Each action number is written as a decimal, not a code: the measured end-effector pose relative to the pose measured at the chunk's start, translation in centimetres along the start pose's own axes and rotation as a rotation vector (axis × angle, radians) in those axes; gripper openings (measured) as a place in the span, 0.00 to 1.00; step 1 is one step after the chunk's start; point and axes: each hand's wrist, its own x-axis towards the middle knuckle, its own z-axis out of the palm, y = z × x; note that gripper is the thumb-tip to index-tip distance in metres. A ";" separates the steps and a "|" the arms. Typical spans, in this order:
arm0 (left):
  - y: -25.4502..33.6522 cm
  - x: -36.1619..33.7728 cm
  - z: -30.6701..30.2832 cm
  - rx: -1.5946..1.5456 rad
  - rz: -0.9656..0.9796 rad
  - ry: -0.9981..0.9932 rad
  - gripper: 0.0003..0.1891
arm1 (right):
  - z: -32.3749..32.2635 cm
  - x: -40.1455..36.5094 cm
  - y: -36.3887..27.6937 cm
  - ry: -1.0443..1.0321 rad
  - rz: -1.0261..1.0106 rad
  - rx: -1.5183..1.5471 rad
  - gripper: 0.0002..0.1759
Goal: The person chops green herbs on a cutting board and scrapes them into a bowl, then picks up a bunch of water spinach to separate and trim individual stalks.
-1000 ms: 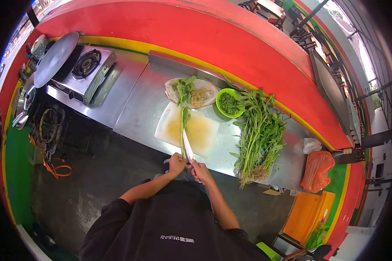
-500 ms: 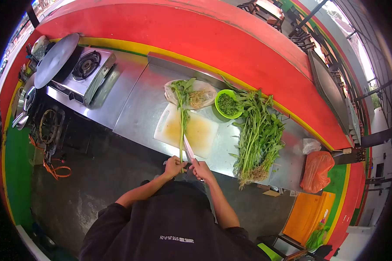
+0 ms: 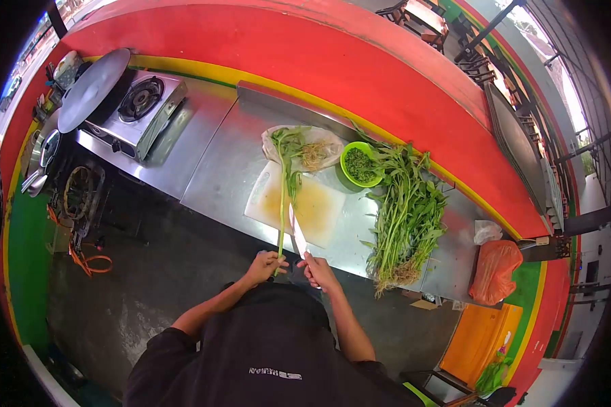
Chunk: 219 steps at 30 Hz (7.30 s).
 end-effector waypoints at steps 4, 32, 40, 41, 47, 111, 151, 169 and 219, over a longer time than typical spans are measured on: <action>0.4 0.0 0.4 0.021 -0.073 -0.131 0.16 | 0.1 -0.5 -0.9 0.006 -0.038 0.061 0.33; -2.3 1.8 0.0 0.047 -0.176 -0.238 0.17 | 0.5 2.3 -1.3 0.043 -0.041 -0.086 0.33; -2.2 1.6 -0.2 0.009 -0.203 -0.233 0.17 | 0.2 2.5 -2.1 0.113 -0.035 -0.224 0.31; -1.8 1.4 -0.1 0.022 -0.216 -0.228 0.17 | 0.3 2.5 -2.2 0.119 -0.032 -0.243 0.31; -1.7 0.8 -0.6 -0.045 -0.196 -0.256 0.16 | 0.0 2.9 -2.0 0.135 -0.051 -0.271 0.31; -0.5 -3.5 -1.0 0.267 -0.200 -0.020 0.12 | 0.7 4.1 1.6 0.412 -0.188 -0.613 0.33; -4.3 -8.6 3.5 0.094 -0.082 -0.141 0.23 | -2.3 2.7 0.1 -0.034 -0.138 -0.141 0.34; -3.4 -8.7 4.0 0.090 -0.093 -0.188 0.23 | -1.0 2.5 -0.8 0.069 -0.094 -0.340 0.31; -1.4 -11.9 1.3 0.461 -0.100 0.067 0.15 | 1.4 3.4 -0.5 0.207 -0.134 -0.360 0.31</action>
